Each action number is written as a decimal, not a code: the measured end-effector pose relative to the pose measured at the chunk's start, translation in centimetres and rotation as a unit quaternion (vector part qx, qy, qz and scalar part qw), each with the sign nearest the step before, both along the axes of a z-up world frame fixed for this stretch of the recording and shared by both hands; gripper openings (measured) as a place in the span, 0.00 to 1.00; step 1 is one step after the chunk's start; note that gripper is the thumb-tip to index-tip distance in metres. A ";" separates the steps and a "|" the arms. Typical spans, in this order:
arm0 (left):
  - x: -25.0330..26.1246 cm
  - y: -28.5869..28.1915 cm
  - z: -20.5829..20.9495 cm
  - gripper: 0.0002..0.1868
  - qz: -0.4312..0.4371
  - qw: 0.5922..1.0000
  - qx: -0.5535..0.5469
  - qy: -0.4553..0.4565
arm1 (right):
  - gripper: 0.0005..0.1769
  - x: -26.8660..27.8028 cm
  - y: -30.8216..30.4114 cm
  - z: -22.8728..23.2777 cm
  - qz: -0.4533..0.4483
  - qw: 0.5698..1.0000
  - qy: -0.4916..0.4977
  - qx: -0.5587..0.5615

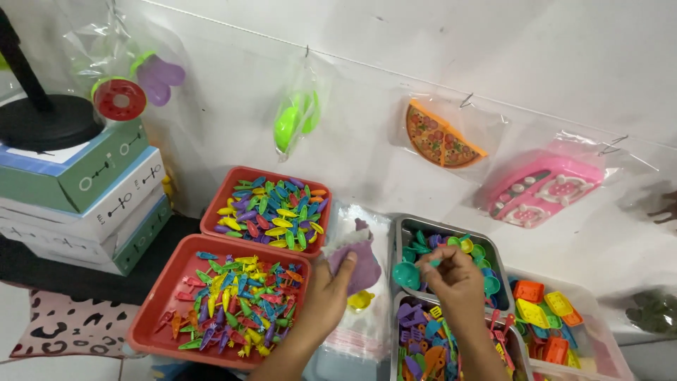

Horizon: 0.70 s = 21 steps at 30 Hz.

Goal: The person sits on the floor and wipes various small plastic toys, including a blue toy, a yellow toy, and a purple toy, using a cloth. The toys are taken from and placed back into red and metal trays filled with colorful plastic items.

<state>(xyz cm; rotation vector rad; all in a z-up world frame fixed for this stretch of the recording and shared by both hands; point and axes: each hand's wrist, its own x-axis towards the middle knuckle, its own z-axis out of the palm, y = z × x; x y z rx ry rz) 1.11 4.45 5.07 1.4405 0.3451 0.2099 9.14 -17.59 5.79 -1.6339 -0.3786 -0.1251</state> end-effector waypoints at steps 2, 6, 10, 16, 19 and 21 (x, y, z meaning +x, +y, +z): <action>-0.6 -0.9 0.7 0.21 -0.051 0.999 -0.017 0.008 | 0.14 -1.9 1.0 -1.0 -0.020 0.999 0.009 0.027; -1.2 -1.9 -0.2 0.20 -0.129 0.990 -0.050 0.029 | 0.13 -5.1 2.9 -0.3 -0.097 0.994 0.025 0.031; 0.7 -1.8 -5.0 0.37 -0.258 0.864 -0.423 -0.088 | 0.13 -5.6 2.1 0.3 -0.136 0.982 -0.021 -0.132; -0.4 -2.5 -1.2 0.19 -0.193 0.975 -0.032 -0.102 | 0.10 -5.7 1.1 -0.7 -0.027 0.998 0.029 -0.044; 0.2 -3.0 -1.4 0.13 -0.077 0.988 -0.009 -0.135 | 0.26 -5.9 -0.2 -0.6 -0.103 0.965 -0.091 -0.225; 0.7 -3.0 -1.7 0.13 -0.039 0.995 -0.072 -0.063 | 0.17 -3.8 -4.8 -5.9 0.086 0.554 0.265 -0.784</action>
